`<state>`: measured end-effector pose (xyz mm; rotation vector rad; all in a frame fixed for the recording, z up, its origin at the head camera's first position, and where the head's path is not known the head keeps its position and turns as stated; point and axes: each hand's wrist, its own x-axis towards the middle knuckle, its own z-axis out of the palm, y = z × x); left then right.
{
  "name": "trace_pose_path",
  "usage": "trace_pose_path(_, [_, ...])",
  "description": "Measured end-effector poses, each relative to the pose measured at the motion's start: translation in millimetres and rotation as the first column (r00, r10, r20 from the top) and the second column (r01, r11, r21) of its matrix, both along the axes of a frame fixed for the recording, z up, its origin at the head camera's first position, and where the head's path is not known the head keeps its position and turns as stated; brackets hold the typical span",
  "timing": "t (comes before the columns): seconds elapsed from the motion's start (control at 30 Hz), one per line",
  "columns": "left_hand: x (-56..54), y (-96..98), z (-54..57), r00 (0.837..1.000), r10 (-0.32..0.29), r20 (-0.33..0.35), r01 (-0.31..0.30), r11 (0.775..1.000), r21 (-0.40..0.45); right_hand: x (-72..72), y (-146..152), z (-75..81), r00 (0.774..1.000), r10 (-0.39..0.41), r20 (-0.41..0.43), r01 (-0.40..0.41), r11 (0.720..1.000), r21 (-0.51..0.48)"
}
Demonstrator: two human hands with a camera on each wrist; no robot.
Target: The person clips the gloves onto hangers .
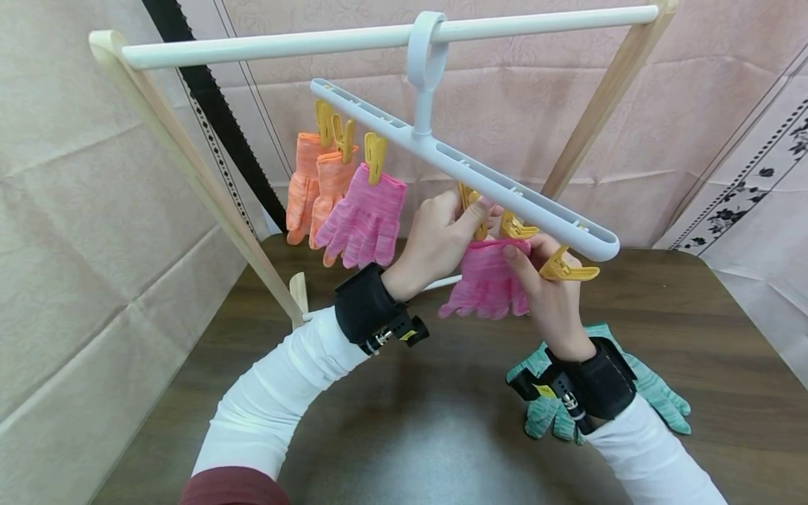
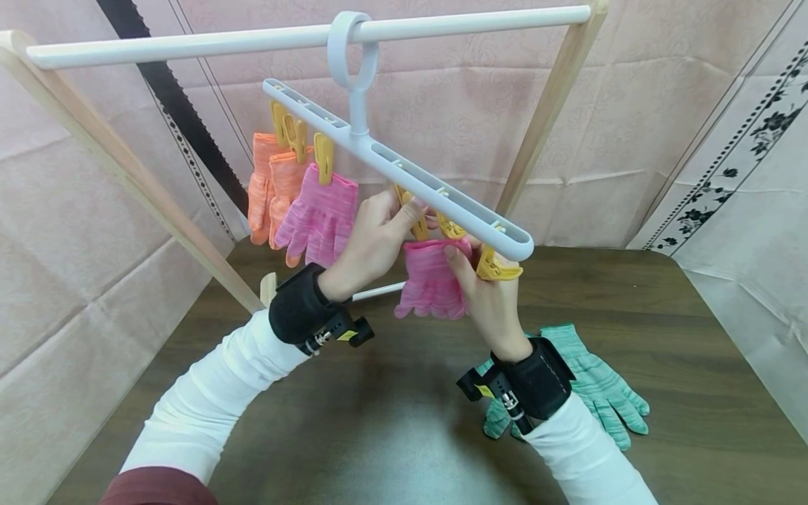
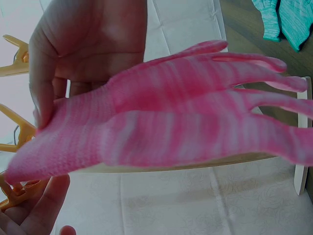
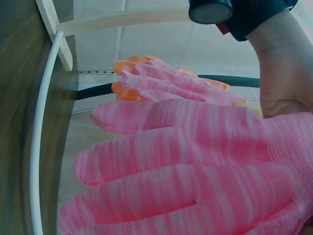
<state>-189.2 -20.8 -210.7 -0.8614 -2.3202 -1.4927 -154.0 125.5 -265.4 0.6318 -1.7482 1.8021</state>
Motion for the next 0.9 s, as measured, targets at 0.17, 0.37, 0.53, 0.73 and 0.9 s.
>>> trace_pose_path(0.17, [-0.2,0.2,0.5,1.0,0.002,0.005,-0.002,1.0,-0.001,-5.1,1.1,-3.0,0.999,-0.005,0.054,0.005,1.0,0.007])
trace_pose_path(0.37, [-0.8,0.2,0.2,1.0,0.009,0.008,-0.009,1.0,-0.004,-9.1,0.7,-3.6,0.995,0.054,0.079,-0.051,0.998,-0.04])
trace_pose_path(0.53, [-0.8,-0.1,0.8,1.0,0.007,0.005,-0.007,1.0,0.0,-9.7,-0.1,-3.3,0.994,0.092,0.056,-0.089,0.994,-0.058])
trace_pose_path(0.73, [-1.0,-0.7,0.5,1.0,0.012,0.009,-0.012,1.0,-0.001,-7.4,-1.8,-3.5,0.99,0.131,0.044,-0.128,0.99,-0.056])
trace_pose_path(0.9, [-0.7,-1.1,0.1,1.0,0.003,0.016,-0.003,1.0,0.009,-4.7,-4.8,-3.0,0.986,0.167,0.028,-0.164,0.982,-0.091])
